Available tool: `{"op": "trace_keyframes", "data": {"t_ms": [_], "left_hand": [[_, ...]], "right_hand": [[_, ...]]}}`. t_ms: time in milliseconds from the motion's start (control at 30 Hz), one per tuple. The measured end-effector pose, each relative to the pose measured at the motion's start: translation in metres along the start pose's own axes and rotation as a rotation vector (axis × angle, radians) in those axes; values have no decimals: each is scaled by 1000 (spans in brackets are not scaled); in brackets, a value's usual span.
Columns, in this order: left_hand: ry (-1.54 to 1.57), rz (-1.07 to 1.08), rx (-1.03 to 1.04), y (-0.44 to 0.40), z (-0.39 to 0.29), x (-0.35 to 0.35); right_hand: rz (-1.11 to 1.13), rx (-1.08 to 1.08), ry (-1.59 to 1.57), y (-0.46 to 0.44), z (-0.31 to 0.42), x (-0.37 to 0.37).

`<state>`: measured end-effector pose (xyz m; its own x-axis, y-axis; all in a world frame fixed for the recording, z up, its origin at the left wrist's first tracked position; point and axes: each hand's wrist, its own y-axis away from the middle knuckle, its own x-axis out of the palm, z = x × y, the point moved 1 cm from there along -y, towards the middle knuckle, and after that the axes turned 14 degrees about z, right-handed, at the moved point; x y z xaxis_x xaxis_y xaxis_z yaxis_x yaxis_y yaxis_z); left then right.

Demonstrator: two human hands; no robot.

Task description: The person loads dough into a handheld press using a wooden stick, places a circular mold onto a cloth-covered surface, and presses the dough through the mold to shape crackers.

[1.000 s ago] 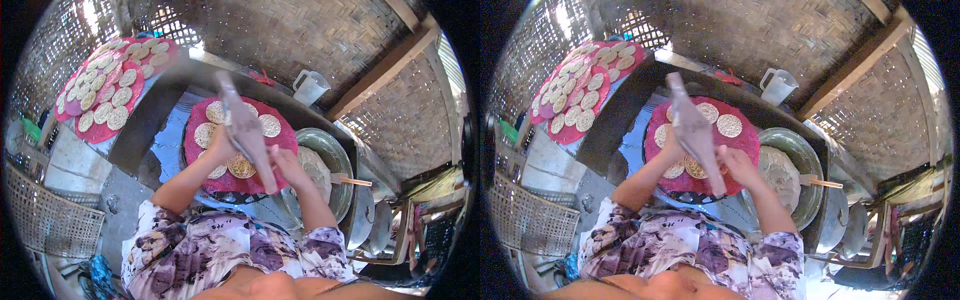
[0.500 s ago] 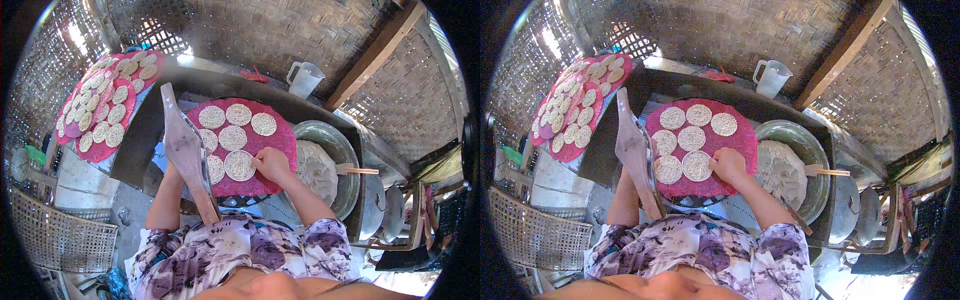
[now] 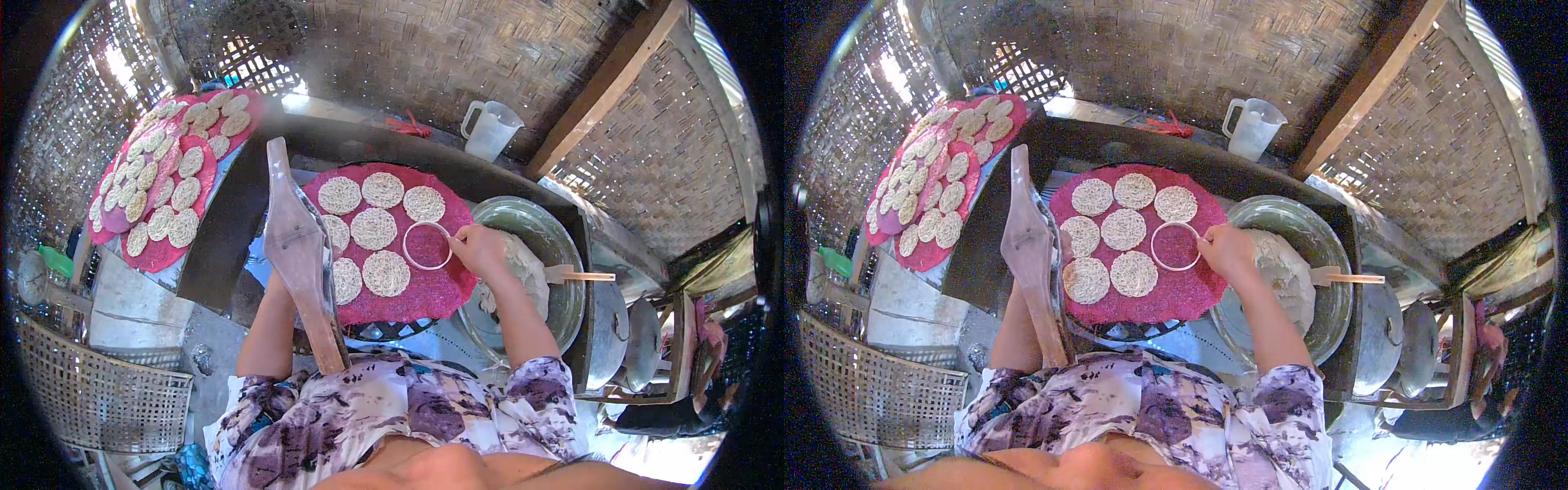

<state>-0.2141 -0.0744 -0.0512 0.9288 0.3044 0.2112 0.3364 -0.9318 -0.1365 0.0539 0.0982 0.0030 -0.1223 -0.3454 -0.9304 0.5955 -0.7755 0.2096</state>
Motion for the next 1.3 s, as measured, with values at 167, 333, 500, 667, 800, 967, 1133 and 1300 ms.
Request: {"op": "trace_keyframes", "data": {"t_ms": [167, 333, 500, 667, 800, 967, 1133, 1300], "left_hand": [[-116, -30, 29, 5, -7, 5], [51, -3, 0, 8, -12, 5], [138, 33, -53, 7, -3, -1], [-182, 109, -132, 8, -2, -11], [-51, 93, -140, 6, 5, -11], [10, 72, -110, 6, 9, -11], [-528, 23, 4, 11, -33, 18], [-767, 157, 410, -7, -72, 67]], "right_hand": [[20, -30, 4, -9, 0, 7], [50, 1, 19, -14, 2, 7], [63, -17, 41, -16, 1, 8], [52, -21, 22, -15, -2, 10], [47, -24, 32, -15, -2, 11], [54, -3, 26, -14, 0, 10], [37, -11, -35, -11, 2, 3], [-282, -461, -261, 23, 51, -61]]}}
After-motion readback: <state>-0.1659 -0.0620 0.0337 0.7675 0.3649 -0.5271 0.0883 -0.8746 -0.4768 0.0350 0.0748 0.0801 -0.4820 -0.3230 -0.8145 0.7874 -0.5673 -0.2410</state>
